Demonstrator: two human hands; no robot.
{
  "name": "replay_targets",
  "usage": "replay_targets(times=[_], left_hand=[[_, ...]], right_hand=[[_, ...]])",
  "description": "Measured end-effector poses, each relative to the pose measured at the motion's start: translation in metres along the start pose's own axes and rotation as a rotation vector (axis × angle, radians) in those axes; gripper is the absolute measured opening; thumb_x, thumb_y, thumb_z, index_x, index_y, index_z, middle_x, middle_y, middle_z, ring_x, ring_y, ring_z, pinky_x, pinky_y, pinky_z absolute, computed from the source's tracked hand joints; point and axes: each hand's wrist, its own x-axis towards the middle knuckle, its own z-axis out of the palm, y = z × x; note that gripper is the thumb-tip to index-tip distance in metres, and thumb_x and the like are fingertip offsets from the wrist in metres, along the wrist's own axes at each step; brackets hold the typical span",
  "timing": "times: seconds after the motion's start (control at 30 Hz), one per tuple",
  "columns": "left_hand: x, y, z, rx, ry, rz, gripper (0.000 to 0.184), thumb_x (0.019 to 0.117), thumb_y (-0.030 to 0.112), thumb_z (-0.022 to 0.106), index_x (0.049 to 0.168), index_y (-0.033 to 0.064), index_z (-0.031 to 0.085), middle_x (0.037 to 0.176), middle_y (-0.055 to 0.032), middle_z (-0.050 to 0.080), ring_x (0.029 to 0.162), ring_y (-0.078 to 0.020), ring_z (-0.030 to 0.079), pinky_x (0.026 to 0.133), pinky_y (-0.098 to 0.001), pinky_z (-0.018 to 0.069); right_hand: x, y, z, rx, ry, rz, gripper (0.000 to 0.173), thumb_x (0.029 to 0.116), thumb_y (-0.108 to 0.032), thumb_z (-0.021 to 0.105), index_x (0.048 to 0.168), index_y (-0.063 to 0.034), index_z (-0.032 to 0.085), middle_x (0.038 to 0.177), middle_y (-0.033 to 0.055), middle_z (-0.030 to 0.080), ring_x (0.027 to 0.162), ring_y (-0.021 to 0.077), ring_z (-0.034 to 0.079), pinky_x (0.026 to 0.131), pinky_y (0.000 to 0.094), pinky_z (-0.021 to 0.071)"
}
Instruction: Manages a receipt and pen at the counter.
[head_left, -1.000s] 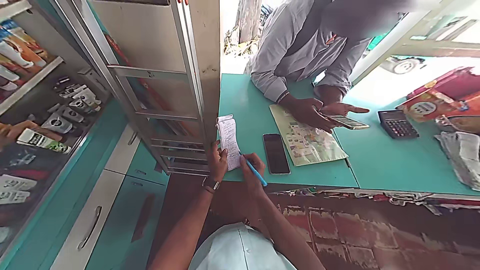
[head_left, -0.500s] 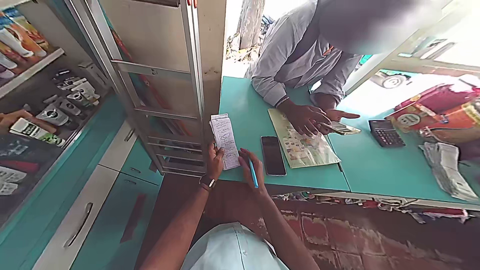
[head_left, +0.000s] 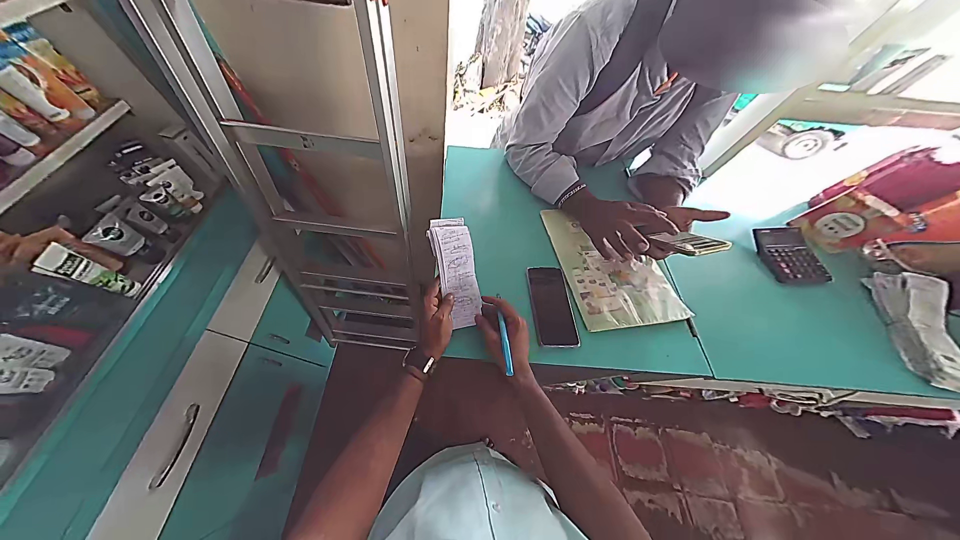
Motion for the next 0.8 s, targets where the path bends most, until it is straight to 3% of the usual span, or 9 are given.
replay_targets(times=[0.2, 0.6, 0.8], left_hand=[[-0.0010, -0.0005, -0.0001, 0.002, 0.006, 0.015, 0.036, 0.1040, -0.001, 0.040, 0.137, -0.0128, 0.047, 0.115, -0.0181, 0.067, 0.103, -0.0144, 0.069, 0.096, -0.0321, 0.0571], [-0.0007, -0.0009, 0.0000, 0.039, 0.017, 0.023, 0.038, 0.1039, -0.001, 0.040, 0.140, -0.0119, 0.045, 0.111, -0.0172, 0.069, 0.099, -0.0144, 0.071, 0.093, -0.0323, 0.0585], [0.0001, -0.0044, -0.0013, 0.070, 0.010, 0.039, 0.040, 0.1037, 0.000, 0.040, 0.141, -0.0116, 0.044, 0.117, -0.0195, 0.068, 0.105, -0.0154, 0.070, 0.097, -0.0327, 0.0569]], right_hand=[[-0.0013, 0.0036, -0.0012, 0.025, -0.014, -0.017, 0.035, 0.0892, -0.007, 0.070, 0.123, 0.0022, 0.068, 0.099, 0.0078, 0.077, 0.086, 0.0103, 0.073, 0.080, 0.0280, 0.0596], [-0.0014, 0.0032, -0.0038, 0.035, -0.033, -0.044, 0.032, 0.0905, -0.004, 0.066, 0.121, 0.0017, 0.068, 0.100, 0.0079, 0.077, 0.086, 0.0091, 0.072, 0.078, 0.0264, 0.0593], [-0.0015, 0.0036, -0.0042, 0.028, -0.031, -0.064, 0.031, 0.0903, -0.004, 0.066, 0.121, 0.0020, 0.068, 0.099, 0.0080, 0.076, 0.085, 0.0087, 0.071, 0.078, 0.0258, 0.0588]])
